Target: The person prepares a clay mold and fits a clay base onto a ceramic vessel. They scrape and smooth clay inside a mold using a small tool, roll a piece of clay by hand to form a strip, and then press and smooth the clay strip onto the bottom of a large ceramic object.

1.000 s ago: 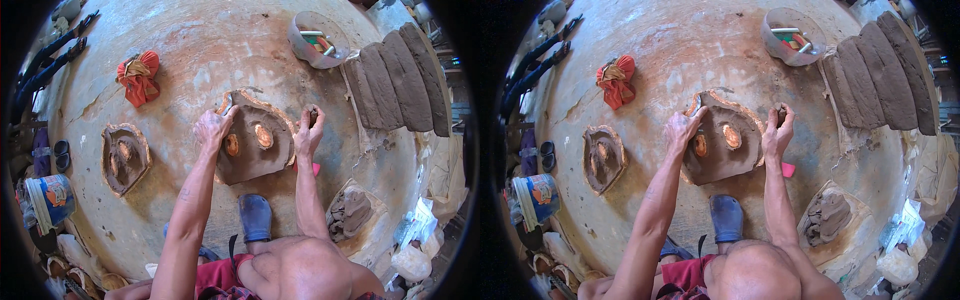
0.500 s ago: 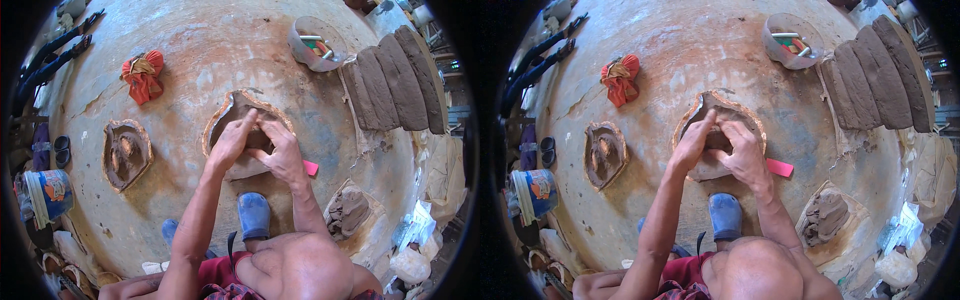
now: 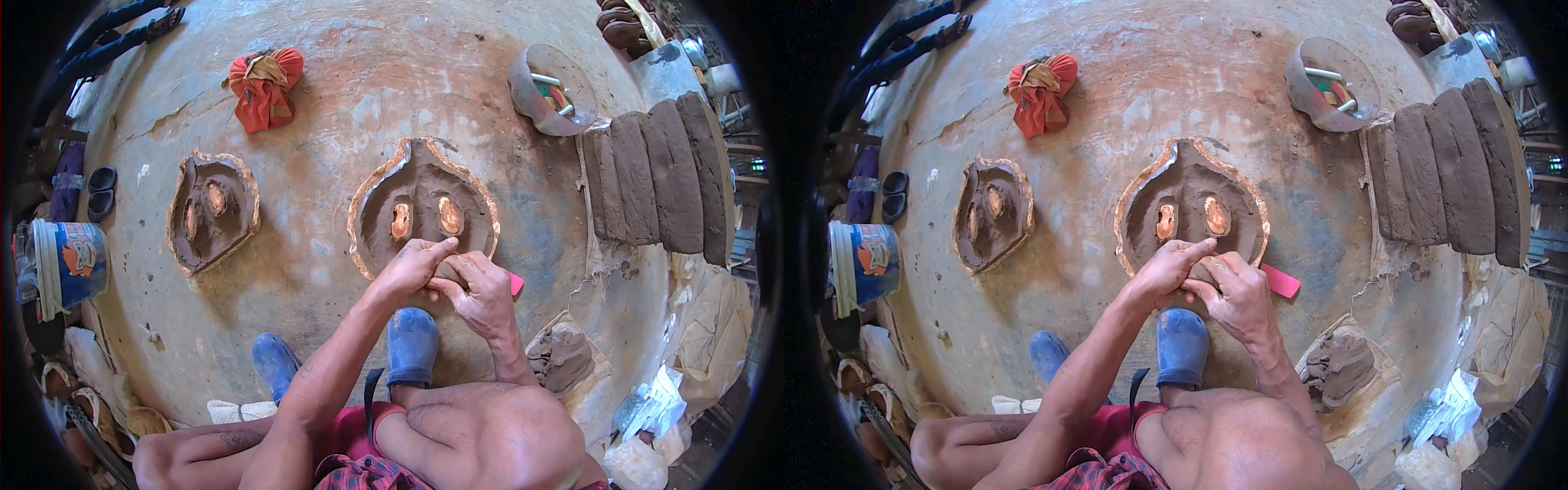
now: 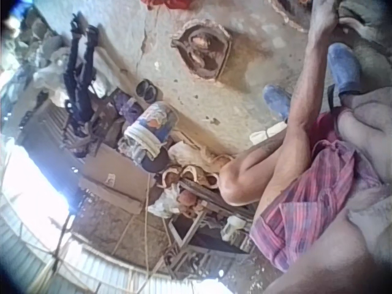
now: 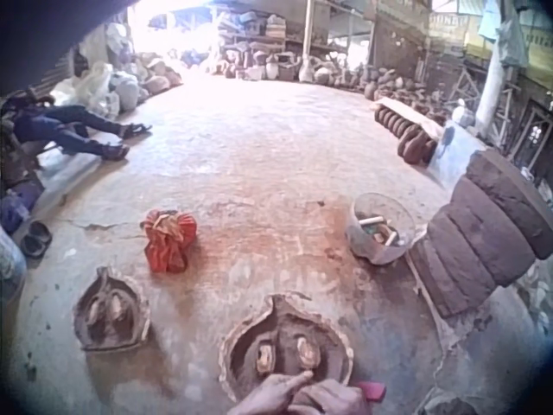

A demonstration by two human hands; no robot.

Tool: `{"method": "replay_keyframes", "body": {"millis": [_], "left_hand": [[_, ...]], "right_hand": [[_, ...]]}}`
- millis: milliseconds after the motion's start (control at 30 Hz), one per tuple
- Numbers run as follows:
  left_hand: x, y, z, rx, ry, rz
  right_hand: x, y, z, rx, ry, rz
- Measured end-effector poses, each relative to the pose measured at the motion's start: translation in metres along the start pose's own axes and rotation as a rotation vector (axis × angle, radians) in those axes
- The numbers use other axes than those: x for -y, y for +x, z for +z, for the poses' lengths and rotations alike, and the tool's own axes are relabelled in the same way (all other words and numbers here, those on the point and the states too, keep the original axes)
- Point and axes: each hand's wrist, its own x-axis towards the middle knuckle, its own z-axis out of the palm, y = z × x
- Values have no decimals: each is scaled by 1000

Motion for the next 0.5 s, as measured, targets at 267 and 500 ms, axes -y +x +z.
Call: {"method": "replay_keyframes", "body": {"millis": [267, 500], "left_hand": [[-31, -9, 40, -502, 39, 387], [-6, -7, -4, -351, -279, 524]], "right_hand": [[8, -23, -41, -884, 664, 395], [-156, -24, -46, -712, 81, 638]]}}
